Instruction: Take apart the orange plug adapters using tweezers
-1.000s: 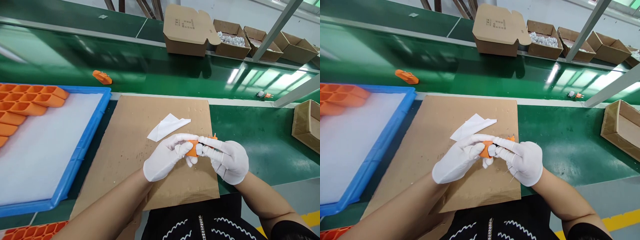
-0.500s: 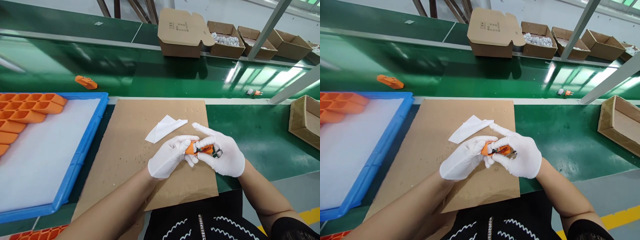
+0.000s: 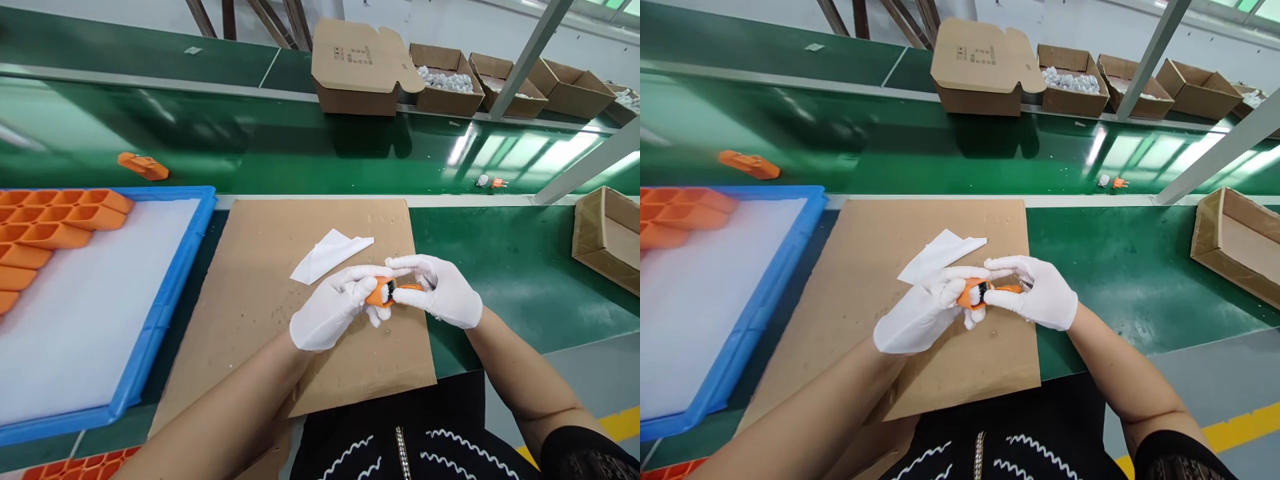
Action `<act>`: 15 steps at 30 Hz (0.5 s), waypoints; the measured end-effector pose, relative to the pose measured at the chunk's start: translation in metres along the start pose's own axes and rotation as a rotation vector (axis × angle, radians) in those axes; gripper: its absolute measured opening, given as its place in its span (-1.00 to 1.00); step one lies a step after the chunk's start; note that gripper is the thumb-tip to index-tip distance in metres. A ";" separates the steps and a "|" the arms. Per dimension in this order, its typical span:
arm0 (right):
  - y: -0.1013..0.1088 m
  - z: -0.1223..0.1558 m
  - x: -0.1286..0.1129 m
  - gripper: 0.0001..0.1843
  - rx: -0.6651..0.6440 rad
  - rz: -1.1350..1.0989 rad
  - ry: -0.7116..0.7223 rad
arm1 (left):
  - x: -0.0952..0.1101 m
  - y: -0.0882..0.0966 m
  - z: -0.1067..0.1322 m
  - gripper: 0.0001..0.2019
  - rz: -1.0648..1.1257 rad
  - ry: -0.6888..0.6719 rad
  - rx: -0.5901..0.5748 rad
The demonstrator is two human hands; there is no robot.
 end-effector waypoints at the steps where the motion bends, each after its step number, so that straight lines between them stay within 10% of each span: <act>1: -0.002 -0.001 0.003 -0.46 -0.030 -0.043 -0.034 | 0.000 0.000 0.000 -0.58 -0.020 -0.017 -0.022; 15: -0.015 0.005 0.019 -0.70 0.010 -0.108 -0.200 | -0.004 0.001 0.004 -0.65 -0.137 0.006 -0.009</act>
Point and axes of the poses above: each hand's wrist, its own z-axis away from the middle knuckle, its own y-axis out of the back of the hand, x = y × z, the point moved 5 cm from there along -z, towards the middle knuckle, and after that the axes turned 12 degrees about z, right-handed, at the moved point
